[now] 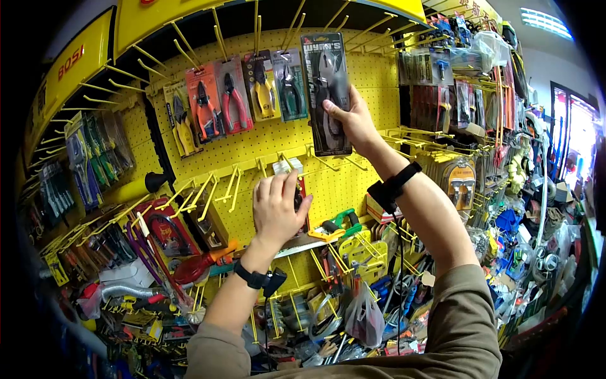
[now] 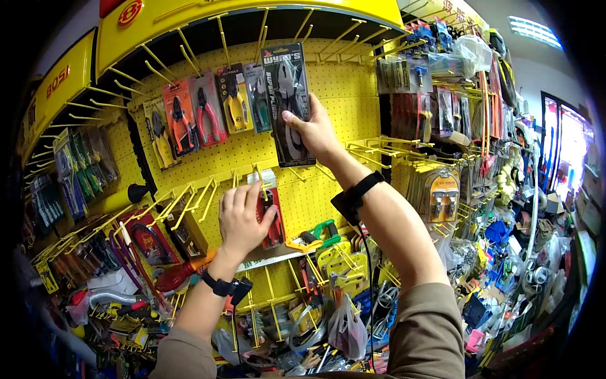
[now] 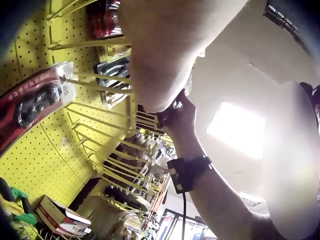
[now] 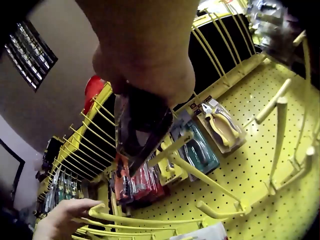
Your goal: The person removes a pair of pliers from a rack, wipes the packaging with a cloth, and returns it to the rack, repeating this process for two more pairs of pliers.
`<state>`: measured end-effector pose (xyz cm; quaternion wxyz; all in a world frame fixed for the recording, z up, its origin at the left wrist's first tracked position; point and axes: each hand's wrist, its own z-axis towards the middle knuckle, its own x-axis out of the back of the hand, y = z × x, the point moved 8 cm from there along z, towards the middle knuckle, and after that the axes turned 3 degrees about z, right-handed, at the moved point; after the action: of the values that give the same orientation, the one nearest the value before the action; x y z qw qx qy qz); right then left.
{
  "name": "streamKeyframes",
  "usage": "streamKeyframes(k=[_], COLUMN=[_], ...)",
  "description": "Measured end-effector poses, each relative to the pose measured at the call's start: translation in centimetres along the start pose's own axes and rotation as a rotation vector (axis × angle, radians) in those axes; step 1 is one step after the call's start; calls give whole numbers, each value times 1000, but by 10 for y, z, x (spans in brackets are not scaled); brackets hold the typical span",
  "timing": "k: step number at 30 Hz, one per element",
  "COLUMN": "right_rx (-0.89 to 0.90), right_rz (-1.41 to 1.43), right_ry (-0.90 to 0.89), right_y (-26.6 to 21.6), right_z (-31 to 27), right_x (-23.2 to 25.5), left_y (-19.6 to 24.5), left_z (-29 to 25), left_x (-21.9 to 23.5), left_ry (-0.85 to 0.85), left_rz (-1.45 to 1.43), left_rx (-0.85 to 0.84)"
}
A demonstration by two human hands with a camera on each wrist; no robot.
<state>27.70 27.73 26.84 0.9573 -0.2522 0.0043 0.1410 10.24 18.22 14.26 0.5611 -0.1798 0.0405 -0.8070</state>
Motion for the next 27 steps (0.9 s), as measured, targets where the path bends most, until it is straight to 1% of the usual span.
streamKeyframes(k=[3, 7, 9, 13, 16, 18, 20, 22, 23, 24, 27], right_rx=[12, 20, 114, 91, 53, 69, 63, 35, 81, 79, -83], right_rz=[48, 88, 8, 1, 66, -65, -47, 81, 97, 97, 156], right_ry=[26, 39, 23, -22, -24, -49, -51, -11, -10, -12, -20], right_y=[6, 11, 4, 13, 16, 23, 24, 23, 22, 23, 41], right_z=[-2, -1, -3, -1, -6, -8, -5, -3, 1, 1, 7], right_x=[-3, -1, -4, -6, -10, -12, -13, -11, -13, -13, -8], left_y=[-1, -2, -1, -3, -4, -5, -6, -6, -6, -7, -5], left_z=[-4, -5, -7, -7, -7, -8, -7, -7, -7, -8, -7], left_x=[-11, -16, -20, -23, -24, -26, -27, -26, -27, -27, -26], left_ry=[-1, 63, 80, 130, 148, 157, 163, 172, 179, 178, 194], left_rz=[53, 41, 38, 51, 78, 77, 84, 64, 70, 71, 71], left_rx=[25, 43, 55, 72, 69, 57, 57, 60, 61, 64, 58])
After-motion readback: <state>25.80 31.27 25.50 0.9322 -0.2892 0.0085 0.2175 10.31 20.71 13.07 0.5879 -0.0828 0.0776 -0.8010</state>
